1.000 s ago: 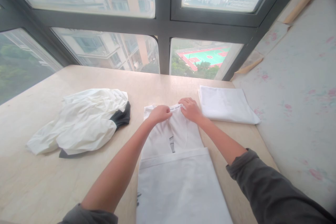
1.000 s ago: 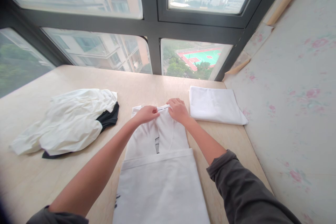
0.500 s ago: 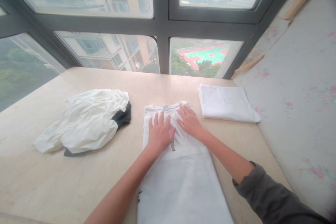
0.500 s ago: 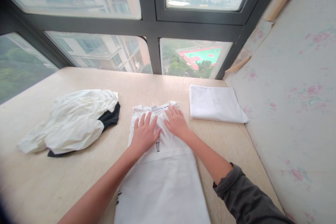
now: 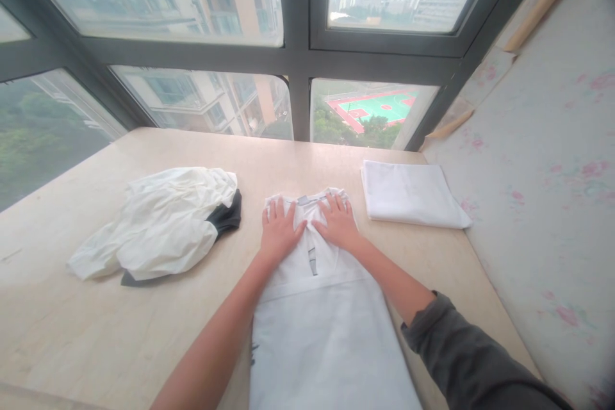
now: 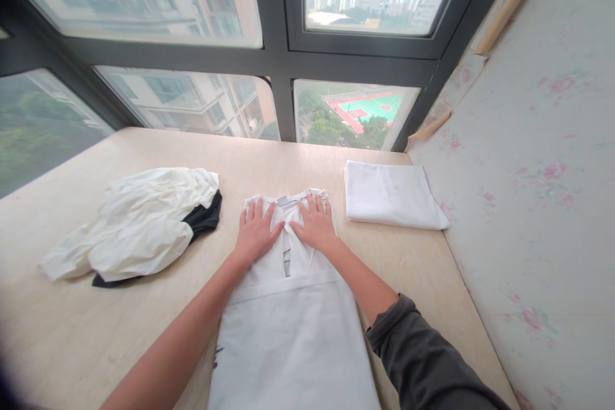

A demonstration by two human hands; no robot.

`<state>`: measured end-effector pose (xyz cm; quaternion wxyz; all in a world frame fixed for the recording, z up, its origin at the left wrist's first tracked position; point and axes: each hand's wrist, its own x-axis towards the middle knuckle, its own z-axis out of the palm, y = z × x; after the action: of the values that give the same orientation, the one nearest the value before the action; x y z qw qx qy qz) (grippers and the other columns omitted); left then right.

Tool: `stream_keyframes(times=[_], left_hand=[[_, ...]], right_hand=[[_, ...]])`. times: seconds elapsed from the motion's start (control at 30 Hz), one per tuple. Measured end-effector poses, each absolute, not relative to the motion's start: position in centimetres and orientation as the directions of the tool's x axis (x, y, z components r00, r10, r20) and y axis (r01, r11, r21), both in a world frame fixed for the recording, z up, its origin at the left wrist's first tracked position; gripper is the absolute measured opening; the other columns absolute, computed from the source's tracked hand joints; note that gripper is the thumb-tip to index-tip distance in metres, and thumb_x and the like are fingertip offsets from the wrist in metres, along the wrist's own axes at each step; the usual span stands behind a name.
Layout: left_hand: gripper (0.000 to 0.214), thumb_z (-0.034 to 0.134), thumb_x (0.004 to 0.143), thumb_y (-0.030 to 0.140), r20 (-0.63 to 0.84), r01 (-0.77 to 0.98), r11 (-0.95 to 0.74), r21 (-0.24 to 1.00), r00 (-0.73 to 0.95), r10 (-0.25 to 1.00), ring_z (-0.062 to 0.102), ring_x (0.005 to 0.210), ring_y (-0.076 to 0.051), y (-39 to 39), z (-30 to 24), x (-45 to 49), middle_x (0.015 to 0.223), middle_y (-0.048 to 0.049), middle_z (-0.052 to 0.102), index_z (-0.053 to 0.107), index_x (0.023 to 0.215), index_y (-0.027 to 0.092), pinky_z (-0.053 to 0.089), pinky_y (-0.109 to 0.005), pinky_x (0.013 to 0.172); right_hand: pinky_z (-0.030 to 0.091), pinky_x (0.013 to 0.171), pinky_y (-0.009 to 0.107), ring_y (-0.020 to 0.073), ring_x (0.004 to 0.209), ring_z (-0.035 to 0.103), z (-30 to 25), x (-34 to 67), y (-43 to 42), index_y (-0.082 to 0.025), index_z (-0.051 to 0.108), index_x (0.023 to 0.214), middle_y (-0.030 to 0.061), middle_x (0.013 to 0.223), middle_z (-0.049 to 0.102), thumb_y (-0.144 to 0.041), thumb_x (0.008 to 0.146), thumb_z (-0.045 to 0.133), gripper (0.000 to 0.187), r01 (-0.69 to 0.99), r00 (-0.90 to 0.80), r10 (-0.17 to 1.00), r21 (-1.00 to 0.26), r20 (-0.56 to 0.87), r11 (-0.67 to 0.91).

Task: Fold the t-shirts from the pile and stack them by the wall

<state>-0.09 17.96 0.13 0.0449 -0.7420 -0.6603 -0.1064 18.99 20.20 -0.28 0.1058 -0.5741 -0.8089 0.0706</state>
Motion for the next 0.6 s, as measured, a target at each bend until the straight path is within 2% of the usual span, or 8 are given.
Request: stream_keyframes(times=[0.2, 0.3, 0.43, 0.5, 0.6], left_hand=[[0.061, 0.048, 0.094, 0.05, 0.246, 0.98, -0.147, 0.131, 0.112, 0.963, 0.029, 0.146, -0.04, 18.2, 0.1, -0.2, 0.156, -0.0217, 0.036, 0.047, 0.145, 0.016, 0.022, -0.059, 0.116], [0.052, 0.051, 0.094, 0.037, 0.295, 0.965, -0.176, 0.196, 0.113, 0.949, 0.03, 0.146, -0.037, 16.9, 1.7, -0.1, 0.154, -0.0201, 0.039, 0.05, 0.14, 0.013, 0.024, -0.057, 0.118], [0.038, 0.05, 0.095, 0.031, 0.331, 0.875, -0.335, 0.35, 0.219, 0.918, 0.045, 0.137, -0.028, 9.9, 4.0, -0.3, 0.145, -0.0157, 0.051, 0.056, 0.129, 0.016, 0.043, -0.044, 0.111], [0.034, 0.049, 0.096, 0.029, 0.354, 0.848, -0.409, 0.337, 0.288, 0.89, 0.051, 0.131, -0.025, 4.4, 4.7, -0.6, 0.14, -0.0133, 0.055, 0.057, 0.127, 0.019, 0.049, -0.042, 0.106], [0.035, 0.057, 0.094, 0.035, 0.389, 0.84, -0.488, 0.235, 0.379, 0.84, 0.059, 0.12, -0.024, -3.9, 4.8, -1.6, 0.125, -0.0124, 0.063, 0.06, 0.125, 0.02, 0.055, -0.036, 0.097]], right_hand=[[0.01, 0.119, 0.057, 0.0343, 0.151, 0.014, -0.8, 19.1, 21.0, -0.019, 0.04, 0.15, 0.0135, 0.162, 0.023, -0.056, 0.094, 0.047, 0.067, 0.894, -0.323, 0.941, -0.293, 0.105, 0.34], [0.018, 0.12, 0.054, 0.0311, 0.15, 0.02, -0.1, 20.1, 20.3, -0.017, 0.04, 0.149, 0.0144, 0.16, 0.03, -0.048, 0.095, 0.048, 0.063, 0.849, -0.308, 0.937, -0.398, 0.164, 0.348], [0.034, 0.116, 0.047, 0.0261, 0.142, 0.037, 1.4, 23.2, 15.4, -0.017, 0.047, 0.142, 0.0142, 0.152, 0.042, -0.038, 0.096, 0.049, 0.051, 0.712, -0.342, 0.881, -0.522, 0.327, 0.47], [0.041, 0.112, 0.044, 0.0236, 0.136, 0.045, 1.9, 25.2, 11.0, -0.021, 0.051, 0.137, 0.0119, 0.145, 0.05, -0.031, 0.096, 0.049, 0.042, 0.65, -0.377, 0.839, -0.533, 0.392, 0.541], [0.05, 0.104, 0.039, 0.0206, 0.124, 0.056, 2.4, 28.1, 3.4, -0.022, 0.055, 0.132, 0.0101, 0.13, 0.062, -0.018, 0.094, 0.05, 0.038, 0.6, -0.409, 0.797, -0.526, 0.444, 0.602]])
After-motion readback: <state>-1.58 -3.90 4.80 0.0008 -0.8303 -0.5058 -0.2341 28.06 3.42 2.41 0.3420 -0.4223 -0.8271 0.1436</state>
